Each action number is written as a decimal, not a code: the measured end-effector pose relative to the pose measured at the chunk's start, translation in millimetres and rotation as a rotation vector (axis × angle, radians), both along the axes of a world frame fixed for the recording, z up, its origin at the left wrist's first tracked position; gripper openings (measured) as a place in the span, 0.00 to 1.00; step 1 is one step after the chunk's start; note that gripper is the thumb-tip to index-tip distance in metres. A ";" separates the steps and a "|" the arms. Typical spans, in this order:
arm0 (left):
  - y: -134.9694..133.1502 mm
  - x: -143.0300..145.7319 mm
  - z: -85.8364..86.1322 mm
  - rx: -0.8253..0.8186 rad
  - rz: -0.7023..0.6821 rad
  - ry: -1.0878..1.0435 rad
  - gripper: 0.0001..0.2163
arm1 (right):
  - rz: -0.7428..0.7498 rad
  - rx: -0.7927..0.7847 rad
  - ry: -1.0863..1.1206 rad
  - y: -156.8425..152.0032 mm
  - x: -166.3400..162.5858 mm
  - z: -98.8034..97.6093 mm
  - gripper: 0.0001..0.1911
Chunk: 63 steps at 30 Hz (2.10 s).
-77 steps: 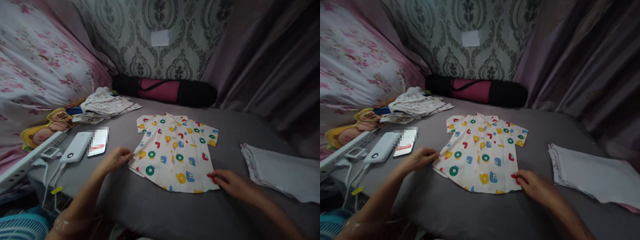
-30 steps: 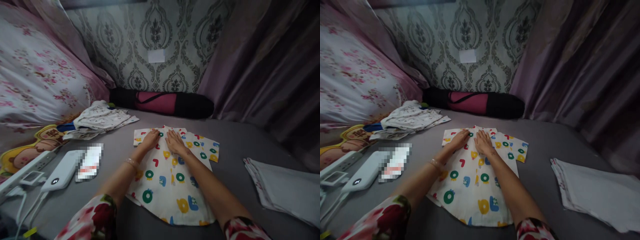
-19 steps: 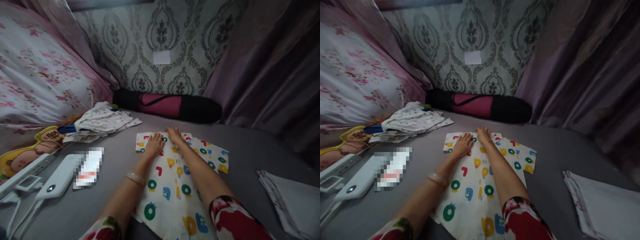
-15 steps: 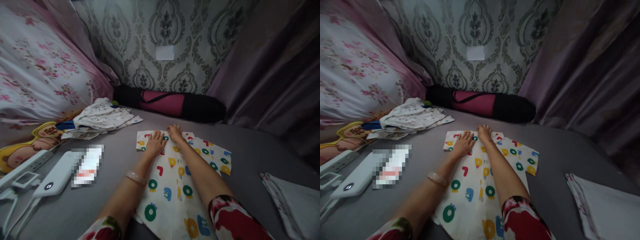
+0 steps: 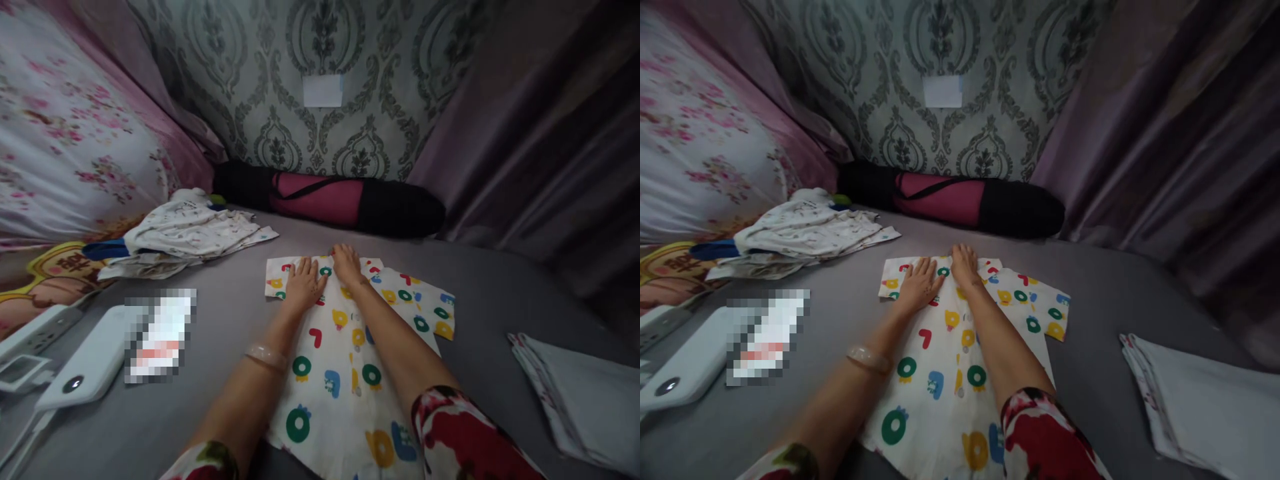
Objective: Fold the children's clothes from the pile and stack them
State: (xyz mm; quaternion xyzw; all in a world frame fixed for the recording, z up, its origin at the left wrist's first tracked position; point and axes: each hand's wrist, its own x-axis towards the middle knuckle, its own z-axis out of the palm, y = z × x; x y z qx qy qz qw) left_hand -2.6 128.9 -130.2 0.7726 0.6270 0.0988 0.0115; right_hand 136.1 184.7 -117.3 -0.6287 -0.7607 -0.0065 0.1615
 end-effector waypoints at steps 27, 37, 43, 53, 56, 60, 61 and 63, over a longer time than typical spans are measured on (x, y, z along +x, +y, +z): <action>2.9 -1.7 -7.0 0.065 0.000 0.000 0.24 | -0.193 -0.199 -0.013 -38.6 42.8 3.5 0.36; -1.1 -9.5 -0.4 0.066 -0.036 -0.051 0.22 | -0.100 -0.266 0.129 -35.6 63.9 2.5 0.34; 0.8 -15.5 9.0 -0.026 -0.119 -0.105 0.20 | 0.120 -0.277 0.118 -118.2 69.5 22.5 0.36; -59.4 -70.1 49.6 -0.129 -0.146 -0.134 0.21 | 0.187 -0.252 -0.034 -189.7 41.0 10.9 0.34; -107.8 -100.9 58.6 -0.231 -0.041 -0.212 0.17 | 0.269 -0.233 -0.021 -213.9 28.7 22.7 0.35; -169.1 -125.9 62.9 -0.371 0.103 -0.301 0.18 | 0.430 -0.268 -0.018 -254.2 6.5 22.1 0.34; -180.8 -128.0 62.9 -0.382 0.128 -0.323 0.18 | 0.448 -0.277 -0.020 -260.1 2.8 19.7 0.34; -198.1 -128.3 61.5 -0.381 0.172 -0.371 0.18 | 0.453 -0.292 -0.026 -265.6 -1.3 16.0 0.33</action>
